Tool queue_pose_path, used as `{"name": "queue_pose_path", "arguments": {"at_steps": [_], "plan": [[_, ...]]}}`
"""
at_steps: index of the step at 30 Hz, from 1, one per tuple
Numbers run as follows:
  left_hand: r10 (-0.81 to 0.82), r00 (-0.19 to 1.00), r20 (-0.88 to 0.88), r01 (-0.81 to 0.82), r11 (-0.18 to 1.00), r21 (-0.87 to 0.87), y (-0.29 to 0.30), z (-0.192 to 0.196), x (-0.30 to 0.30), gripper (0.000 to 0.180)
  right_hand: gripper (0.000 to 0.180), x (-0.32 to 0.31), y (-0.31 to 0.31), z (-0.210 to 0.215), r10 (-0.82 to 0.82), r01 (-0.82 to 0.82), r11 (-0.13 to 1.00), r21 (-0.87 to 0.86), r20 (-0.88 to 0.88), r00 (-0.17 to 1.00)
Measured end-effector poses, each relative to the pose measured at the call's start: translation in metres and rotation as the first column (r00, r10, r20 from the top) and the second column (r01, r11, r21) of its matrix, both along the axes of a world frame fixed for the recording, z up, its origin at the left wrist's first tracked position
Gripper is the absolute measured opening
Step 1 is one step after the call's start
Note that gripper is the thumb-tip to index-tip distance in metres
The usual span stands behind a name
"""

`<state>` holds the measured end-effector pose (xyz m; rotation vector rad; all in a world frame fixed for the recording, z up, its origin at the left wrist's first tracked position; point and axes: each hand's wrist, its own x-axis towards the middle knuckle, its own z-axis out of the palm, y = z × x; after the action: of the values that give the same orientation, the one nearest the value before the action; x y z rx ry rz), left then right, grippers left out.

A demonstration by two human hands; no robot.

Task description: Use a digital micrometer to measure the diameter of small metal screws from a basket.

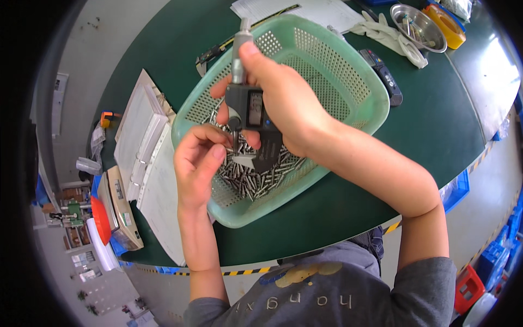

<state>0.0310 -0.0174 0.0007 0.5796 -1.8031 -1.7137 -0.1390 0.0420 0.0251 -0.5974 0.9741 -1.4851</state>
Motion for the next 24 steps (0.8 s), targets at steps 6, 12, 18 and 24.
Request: {"name": "queue_pose_path", "arguments": {"at_steps": [6, 12, 18, 24], "plan": [[0.286, 0.946, 0.155, -0.12, 0.75, -0.651, -0.007, -0.008, -0.005, 0.025, 0.059, -0.006, -0.002, -0.002, -0.04, 0.041, 0.999, -0.008, 0.128, 0.991], [0.097, 0.842, 0.53, 0.382, 0.586, -0.715, 0.014, 0.006, -0.015, 0.017, 0.061, -0.006, 0.0, -0.004, -0.027, 0.026, 1.0, 0.011, 0.234, 0.972], [0.101, 0.822, 0.561, 0.424, 0.55, -0.719, 0.014, 0.0, -0.015, 0.014, 0.061, -0.005, 0.0, -0.002, -0.017, 0.013, 1.0, 0.02, 0.244, 0.97], [0.105, 0.966, 0.235, -0.043, 0.966, -0.254, 0.012, 0.0, -0.01, 0.007, 0.06, -0.006, 0.0, -0.003, -0.005, 0.0, 1.0, 0.021, 0.247, 0.969]]}}
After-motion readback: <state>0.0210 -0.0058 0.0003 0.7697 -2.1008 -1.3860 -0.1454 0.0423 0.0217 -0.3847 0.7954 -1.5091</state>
